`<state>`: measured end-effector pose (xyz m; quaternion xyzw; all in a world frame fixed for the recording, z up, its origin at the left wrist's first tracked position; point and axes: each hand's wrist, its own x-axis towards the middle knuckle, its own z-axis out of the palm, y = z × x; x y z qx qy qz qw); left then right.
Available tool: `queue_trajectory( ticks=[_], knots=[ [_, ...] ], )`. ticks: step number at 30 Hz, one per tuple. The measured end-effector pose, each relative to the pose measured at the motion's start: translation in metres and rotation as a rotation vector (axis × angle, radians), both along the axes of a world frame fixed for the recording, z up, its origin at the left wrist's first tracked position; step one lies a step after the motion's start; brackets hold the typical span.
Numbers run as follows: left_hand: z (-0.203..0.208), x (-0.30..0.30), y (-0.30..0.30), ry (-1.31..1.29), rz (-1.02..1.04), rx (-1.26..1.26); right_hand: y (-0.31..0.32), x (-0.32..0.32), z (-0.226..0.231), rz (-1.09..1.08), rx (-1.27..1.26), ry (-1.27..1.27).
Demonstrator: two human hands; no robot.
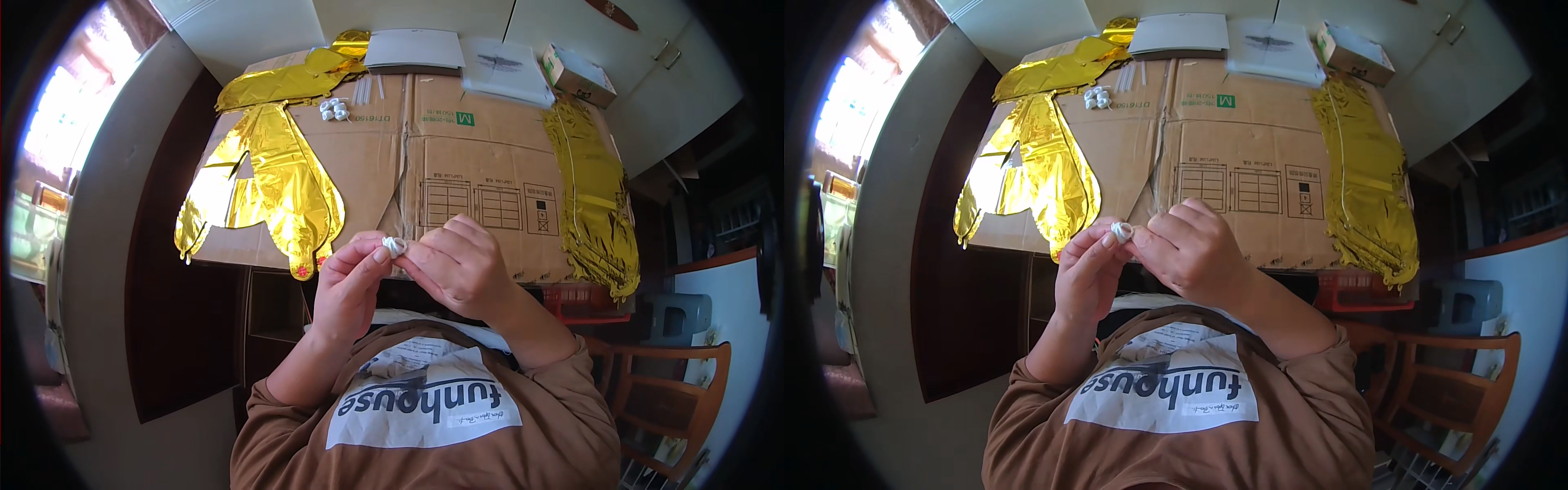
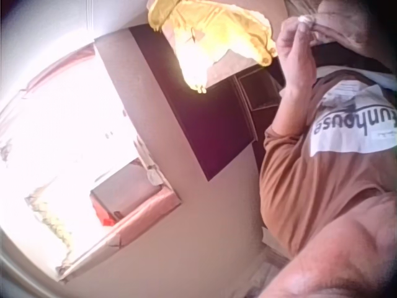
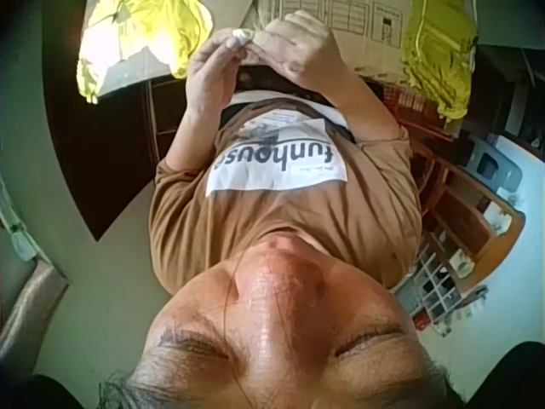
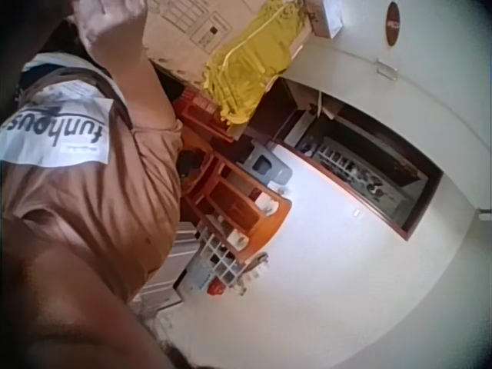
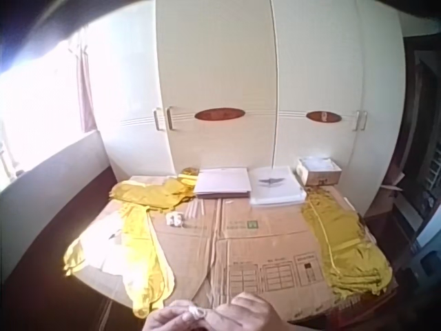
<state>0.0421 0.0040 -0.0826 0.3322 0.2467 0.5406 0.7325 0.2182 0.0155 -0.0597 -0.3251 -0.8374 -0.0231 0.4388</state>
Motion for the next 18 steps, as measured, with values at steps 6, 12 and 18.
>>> queue_trajectory(
  ticks=[6,12,18],
  knots=[
    [0.006,-0.004,-0.002,0.065,-0.083,-0.022,0.005,0.013,0.012,0.112,0.026,-0.11],
    [-0.006,-0.006,0.001,-0.076,-0.107,-0.167,-0.001,0.018,0.011,0.135,0.014,-0.121],
    [-0.007,-0.006,0.004,-0.155,-0.201,-0.191,0.009,0.038,0.015,0.2,-0.147,0.005]
  ],
)
